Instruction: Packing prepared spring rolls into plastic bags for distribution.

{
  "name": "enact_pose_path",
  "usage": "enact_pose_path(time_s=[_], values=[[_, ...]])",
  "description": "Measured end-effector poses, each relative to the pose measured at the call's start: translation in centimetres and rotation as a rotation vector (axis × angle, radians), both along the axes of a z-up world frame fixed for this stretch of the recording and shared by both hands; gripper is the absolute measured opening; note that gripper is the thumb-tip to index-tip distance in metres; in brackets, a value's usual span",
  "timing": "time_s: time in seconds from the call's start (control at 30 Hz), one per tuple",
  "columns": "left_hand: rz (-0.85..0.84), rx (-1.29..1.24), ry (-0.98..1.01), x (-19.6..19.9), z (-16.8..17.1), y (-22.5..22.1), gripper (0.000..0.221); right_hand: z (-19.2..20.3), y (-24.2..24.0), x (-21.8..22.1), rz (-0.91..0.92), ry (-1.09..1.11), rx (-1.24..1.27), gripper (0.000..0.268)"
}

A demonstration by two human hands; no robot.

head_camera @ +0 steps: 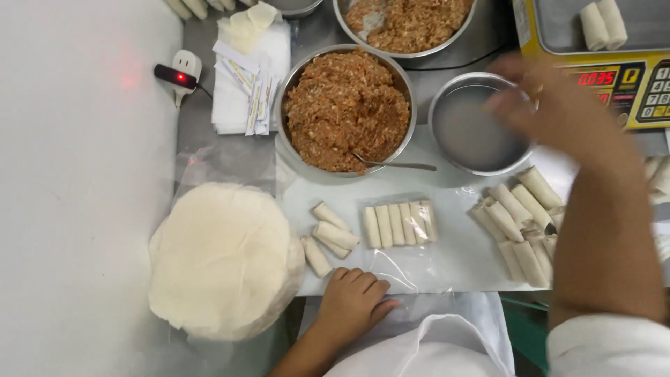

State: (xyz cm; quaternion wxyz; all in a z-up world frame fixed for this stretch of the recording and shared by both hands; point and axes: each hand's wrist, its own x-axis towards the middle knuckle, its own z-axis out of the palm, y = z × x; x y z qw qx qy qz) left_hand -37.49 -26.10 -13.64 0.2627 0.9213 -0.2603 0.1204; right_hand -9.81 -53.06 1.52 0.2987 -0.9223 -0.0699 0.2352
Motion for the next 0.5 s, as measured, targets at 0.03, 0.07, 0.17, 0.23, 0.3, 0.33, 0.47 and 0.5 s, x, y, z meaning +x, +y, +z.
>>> enact_pose_path(time_s=[0.03,0.07,0.17,0.23,0.3,0.33,0.47,0.5], values=[[0.011,-0.005,-0.022,-0.1,-0.1,-0.1,0.036,-2.4,-4.6,4.5,0.01,-0.47,-0.143,0.046],[0.021,-0.01,-0.043,-0.1,-0.3,-0.2,0.031,-3.7,-9.5,8.8,0.036,-0.94,-0.282,0.034],[0.022,-0.006,0.01,-0.5,-0.9,-0.6,0.027,-1.5,-8.4,11.0,-0.269,-0.508,-0.349,0.065],[0.038,-0.018,0.03,-0.4,-0.8,-0.9,0.022,-4.1,-10.5,14.1,-0.21,-0.467,-0.452,0.054],[0.055,-0.026,0.058,-0.4,-0.6,-1.1,0.018,-7.2,-13.2,16.9,-0.149,-0.417,-0.55,0.047],[0.069,-0.023,0.036,-0.3,-0.3,-1.2,0.018,-8.9,-15.1,18.2,-0.113,-0.563,-0.514,0.04],[0.111,-0.043,0.017,-0.2,0.2,-1.3,0.021,-6.8,-15.5,14.6,-0.316,-0.667,-0.122,0.03],[0.105,-0.044,0.016,0.1,0.9,-1.4,0.021,-5.3,-13.3,11.7,-0.321,-0.668,-0.124,0.03]])
